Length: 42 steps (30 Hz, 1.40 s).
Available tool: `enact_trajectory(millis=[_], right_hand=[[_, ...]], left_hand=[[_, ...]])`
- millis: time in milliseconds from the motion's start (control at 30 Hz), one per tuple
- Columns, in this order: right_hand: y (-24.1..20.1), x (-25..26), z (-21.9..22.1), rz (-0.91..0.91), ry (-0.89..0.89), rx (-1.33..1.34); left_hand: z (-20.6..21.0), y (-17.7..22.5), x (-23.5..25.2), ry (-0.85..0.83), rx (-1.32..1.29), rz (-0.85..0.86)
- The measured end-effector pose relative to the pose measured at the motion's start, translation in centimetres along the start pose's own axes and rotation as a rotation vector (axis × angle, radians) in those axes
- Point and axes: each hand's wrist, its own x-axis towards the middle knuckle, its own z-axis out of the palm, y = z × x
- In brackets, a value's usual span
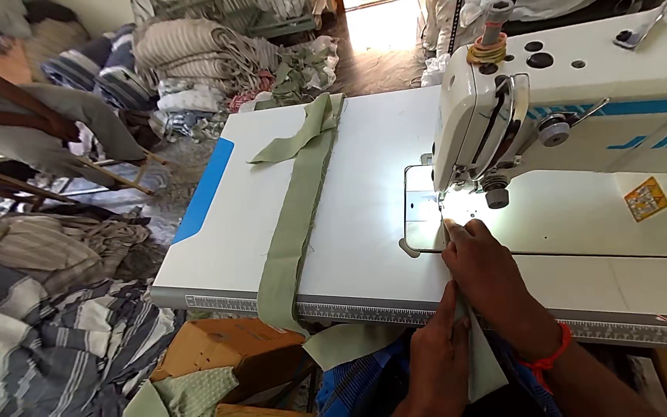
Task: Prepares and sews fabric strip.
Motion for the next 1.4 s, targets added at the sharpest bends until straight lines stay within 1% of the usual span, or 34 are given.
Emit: enact_trajectory(millis=[100,233,567,700,900,1100,1400], right_hand=[[0.1,0.1,0.0,0.010,-0.009,0.004],[-0.1,1.1,0.5,0.074,-0.033,-0.032],[0.0,1.1,0.6,0.071,-0.012,-0.047],[0.1,-0.1,0.0,0.000,0.010,-0.005],[-0.3,0.5,0.2,0.050,0.025,-0.063],[-0.4,1.1,0.8,0.098,0.034,-0.114],[-0.6,1.0,0.9,0.081,0.035,-0.144]], left_hand=[[0.0,0.0,0.1,0.001,0.003,0.005],[0.1,0.1,0.2,0.028,0.010,0.008],[0.3,-0.1,0.4,0.013,-0.018,-0.005],[0.2,-0.1,0.2,0.018,-0.019,-0.015],[0.2,-0.4,0.2,0.011,-0.010,0.027],[-0.1,0.4,0.3,-0.002,0.030,0.006],[-0.2,0.3,0.2,0.006,0.028,0.020]])
